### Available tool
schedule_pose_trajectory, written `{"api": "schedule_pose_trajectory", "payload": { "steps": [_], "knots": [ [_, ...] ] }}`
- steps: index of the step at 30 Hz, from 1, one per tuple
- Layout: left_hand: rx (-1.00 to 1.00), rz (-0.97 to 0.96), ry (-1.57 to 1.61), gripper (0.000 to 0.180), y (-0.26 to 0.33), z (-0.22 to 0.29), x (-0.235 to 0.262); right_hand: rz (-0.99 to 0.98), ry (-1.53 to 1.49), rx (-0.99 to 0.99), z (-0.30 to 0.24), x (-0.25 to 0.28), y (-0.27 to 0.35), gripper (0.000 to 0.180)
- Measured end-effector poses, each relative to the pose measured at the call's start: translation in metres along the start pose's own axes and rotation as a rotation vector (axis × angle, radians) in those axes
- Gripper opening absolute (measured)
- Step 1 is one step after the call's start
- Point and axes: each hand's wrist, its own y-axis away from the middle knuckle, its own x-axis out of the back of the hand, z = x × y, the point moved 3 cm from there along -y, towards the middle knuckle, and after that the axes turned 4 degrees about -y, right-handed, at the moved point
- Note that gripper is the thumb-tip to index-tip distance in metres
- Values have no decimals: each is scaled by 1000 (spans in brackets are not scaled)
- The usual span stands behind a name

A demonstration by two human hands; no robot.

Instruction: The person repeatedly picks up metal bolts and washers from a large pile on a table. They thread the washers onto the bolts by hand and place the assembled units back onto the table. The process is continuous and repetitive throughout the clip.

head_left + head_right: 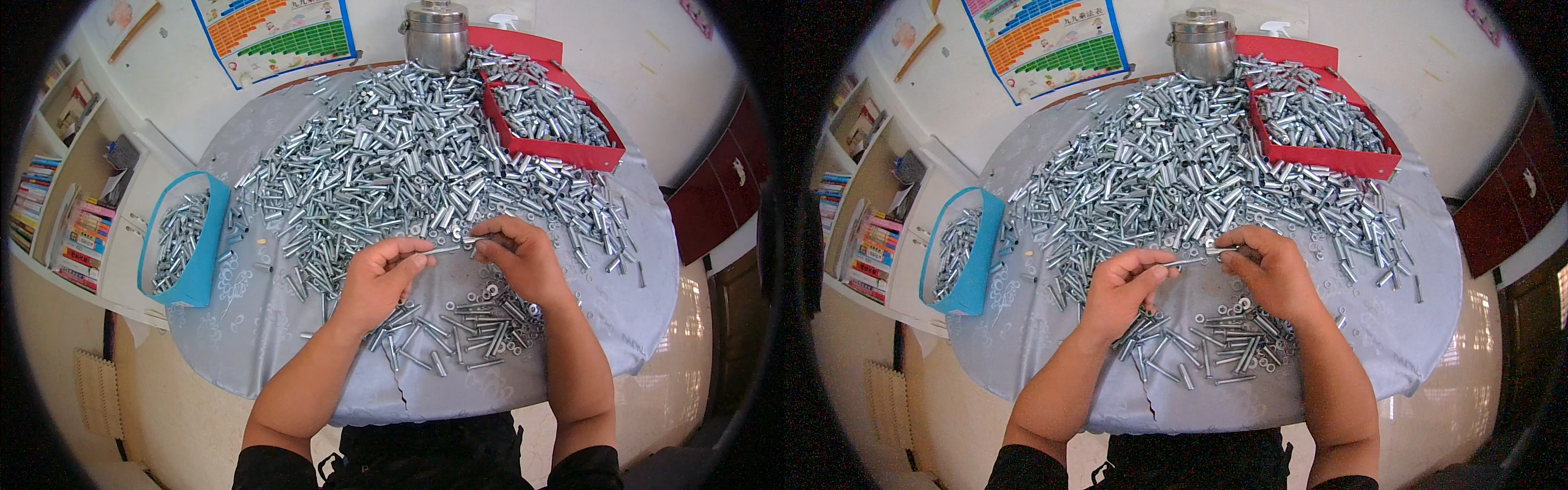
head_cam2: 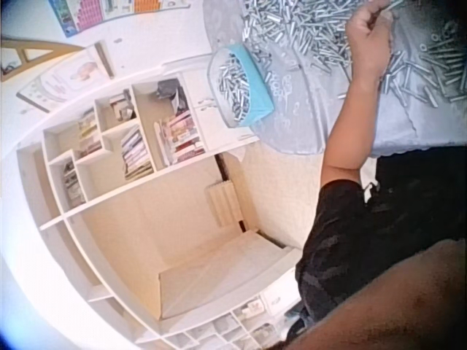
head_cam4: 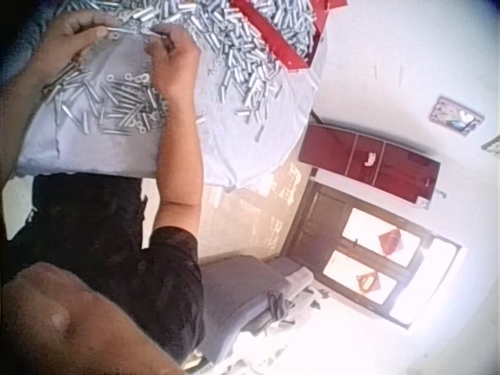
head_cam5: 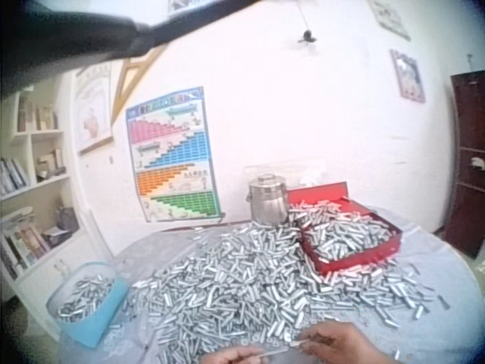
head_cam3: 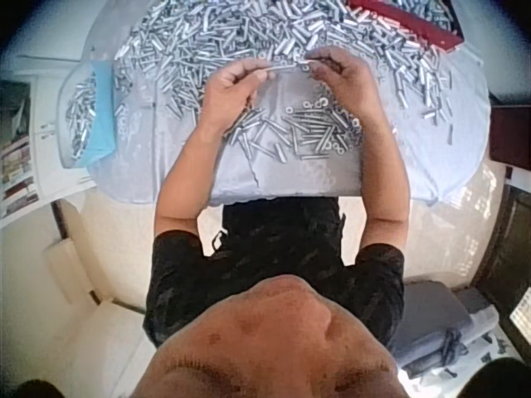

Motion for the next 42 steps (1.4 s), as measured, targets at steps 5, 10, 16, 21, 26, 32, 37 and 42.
{"api": "schedule_pose_trajectory", "payload": {
  "steps": [5,10,16,21,26,32,37,42],
  "knots": [
    [-6,16,-4,21,0,-1,1,-50,-136,-62,0,-4,-1,17],
    [5,43,-2,20,1,-1,1,-112,-154,-67,-1,-7,-1,18],
    [35,27,-11,24,2,1,-2,-99,-238,-20,0,-14,0,19],
    [50,-19,-1,30,3,-2,-7,-99,-105,-118,-1,-13,2,14],
    [16,-73,34,33,2,-11,-11,-32,-29,0,1,-15,2,13],
    [-29,-12,-2,27,1,-7,-10,-14,-38,-39,-2,-11,1,12],
    [31,122,-12,23,2,-2,-1,-47,381,111,-10,13,-1,11],
    [17,100,9,22,0,-6,-4,-226,666,190,-2,15,2,11]
  ]
}}
